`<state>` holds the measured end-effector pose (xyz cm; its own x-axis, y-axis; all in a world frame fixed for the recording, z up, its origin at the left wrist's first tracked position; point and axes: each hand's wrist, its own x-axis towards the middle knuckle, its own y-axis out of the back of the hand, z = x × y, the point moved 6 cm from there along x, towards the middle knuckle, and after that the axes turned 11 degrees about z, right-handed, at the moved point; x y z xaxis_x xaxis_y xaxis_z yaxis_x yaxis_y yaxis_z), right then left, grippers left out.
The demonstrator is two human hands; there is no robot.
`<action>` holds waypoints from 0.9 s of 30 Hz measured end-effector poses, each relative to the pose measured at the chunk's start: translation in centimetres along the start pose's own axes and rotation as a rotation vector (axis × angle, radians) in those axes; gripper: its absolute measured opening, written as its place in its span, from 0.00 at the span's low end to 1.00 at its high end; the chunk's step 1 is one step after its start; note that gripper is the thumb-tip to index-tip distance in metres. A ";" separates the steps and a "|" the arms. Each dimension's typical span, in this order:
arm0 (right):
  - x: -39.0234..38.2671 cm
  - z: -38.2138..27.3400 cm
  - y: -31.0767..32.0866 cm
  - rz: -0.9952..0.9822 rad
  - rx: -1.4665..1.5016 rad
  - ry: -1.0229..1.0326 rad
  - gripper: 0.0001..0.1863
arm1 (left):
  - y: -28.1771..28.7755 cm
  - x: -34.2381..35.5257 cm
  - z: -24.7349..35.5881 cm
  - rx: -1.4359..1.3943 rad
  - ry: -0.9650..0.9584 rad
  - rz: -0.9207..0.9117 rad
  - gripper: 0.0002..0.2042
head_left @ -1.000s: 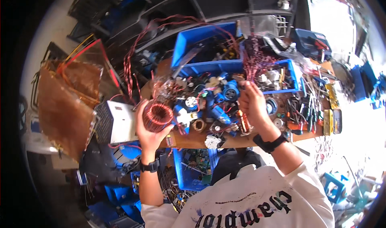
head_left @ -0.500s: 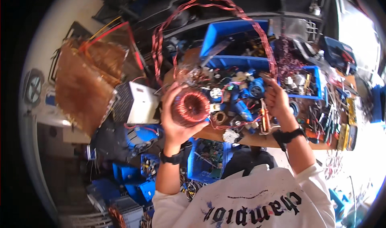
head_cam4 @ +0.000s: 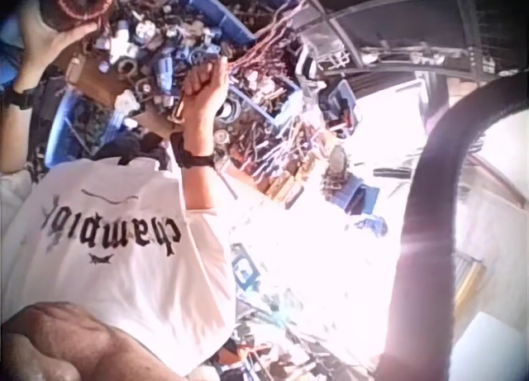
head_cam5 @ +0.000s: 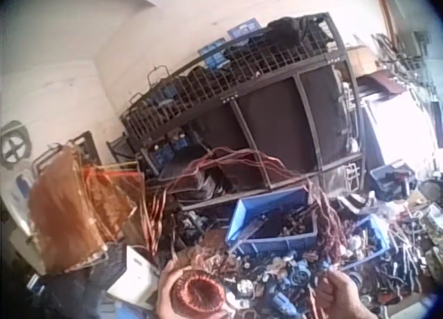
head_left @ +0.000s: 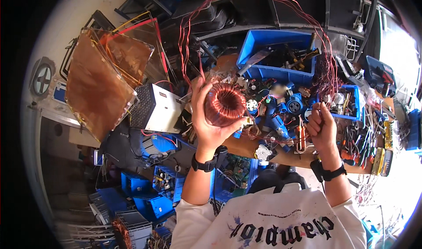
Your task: The person works at a cluttered workbench, handling a copper wire coil and various electronic components. They use pliers to strip insulation from wires and cut sections of the coil. The person manipulates the coil and wires with both hands, occasionally placing items into a blue bin.
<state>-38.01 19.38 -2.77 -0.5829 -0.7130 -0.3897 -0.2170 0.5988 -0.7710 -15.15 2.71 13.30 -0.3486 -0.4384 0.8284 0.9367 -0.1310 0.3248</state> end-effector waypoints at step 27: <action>0.1 -10.0 -8.3 0.052 -0.779 1.290 0.10 | 3.4 -0.4 -8.4 -0.813 0.617 0.002 0.50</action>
<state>-44.13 17.94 8.65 -0.7818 -0.1331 0.6092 -0.2831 0.9462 -0.1567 -11.54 -5.08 10.25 -0.4843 -0.7907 0.3745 0.7564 -0.5935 -0.2751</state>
